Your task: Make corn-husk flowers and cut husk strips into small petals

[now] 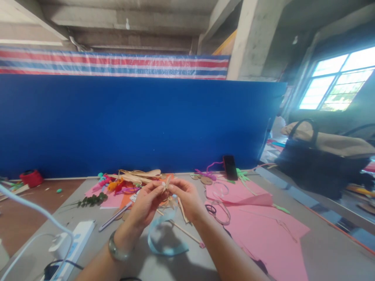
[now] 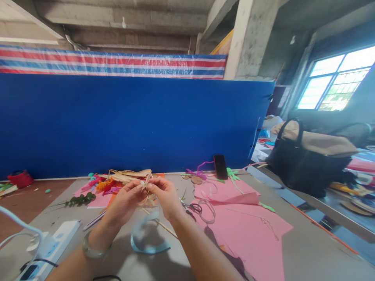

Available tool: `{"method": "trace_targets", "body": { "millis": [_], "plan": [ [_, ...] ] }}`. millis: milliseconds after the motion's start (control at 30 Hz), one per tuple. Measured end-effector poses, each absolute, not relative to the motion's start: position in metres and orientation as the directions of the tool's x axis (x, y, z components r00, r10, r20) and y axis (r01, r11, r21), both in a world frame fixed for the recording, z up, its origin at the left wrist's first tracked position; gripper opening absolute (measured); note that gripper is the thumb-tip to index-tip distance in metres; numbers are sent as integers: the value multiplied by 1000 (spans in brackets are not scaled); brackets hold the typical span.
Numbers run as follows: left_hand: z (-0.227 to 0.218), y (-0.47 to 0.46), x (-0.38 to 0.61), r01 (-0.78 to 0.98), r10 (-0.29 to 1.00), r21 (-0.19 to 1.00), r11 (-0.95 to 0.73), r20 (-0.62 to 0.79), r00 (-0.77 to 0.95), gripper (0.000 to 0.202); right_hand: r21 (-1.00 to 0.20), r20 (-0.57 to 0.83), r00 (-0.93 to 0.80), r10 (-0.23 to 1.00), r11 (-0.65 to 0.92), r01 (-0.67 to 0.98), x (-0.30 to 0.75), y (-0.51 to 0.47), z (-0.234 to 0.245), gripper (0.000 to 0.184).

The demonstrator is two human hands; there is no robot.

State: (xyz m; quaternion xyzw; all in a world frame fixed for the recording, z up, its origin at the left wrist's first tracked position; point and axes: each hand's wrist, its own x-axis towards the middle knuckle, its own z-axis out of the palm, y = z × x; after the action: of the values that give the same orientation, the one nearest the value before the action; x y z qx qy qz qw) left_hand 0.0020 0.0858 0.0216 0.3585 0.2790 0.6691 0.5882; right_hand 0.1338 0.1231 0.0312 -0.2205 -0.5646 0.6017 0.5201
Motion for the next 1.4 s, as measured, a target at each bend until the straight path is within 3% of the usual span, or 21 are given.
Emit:
{"method": "trace_targets", "body": {
  "millis": [267,567,700,967,1267,1400],
  "plan": [
    [22,84,3,-270,921,889,-369,310,-238,18,-874,485,-209,849,466,-134,134,114,36,11],
    [21,80,4,-34,857,886,-462,436,-273,17,-887,461,-220,860,456,-79,133,115,36,14],
    [22,80,5,-77,862,887,-455,417,-288,17,-896,442,-250,862,437,-77,133,119,28,18],
    [20,86,3,-353,951,887,-298,243,-193,21,-888,458,-254,852,450,-93,130,118,30,15],
    [26,84,-2,-365,976,906,-214,179,-128,24,-882,466,-291,836,465,-77,131,120,29,15],
    [27,83,-4,-276,965,926,-258,236,-112,24,-902,428,-317,846,419,-100,133,121,29,19]
  ]
}}
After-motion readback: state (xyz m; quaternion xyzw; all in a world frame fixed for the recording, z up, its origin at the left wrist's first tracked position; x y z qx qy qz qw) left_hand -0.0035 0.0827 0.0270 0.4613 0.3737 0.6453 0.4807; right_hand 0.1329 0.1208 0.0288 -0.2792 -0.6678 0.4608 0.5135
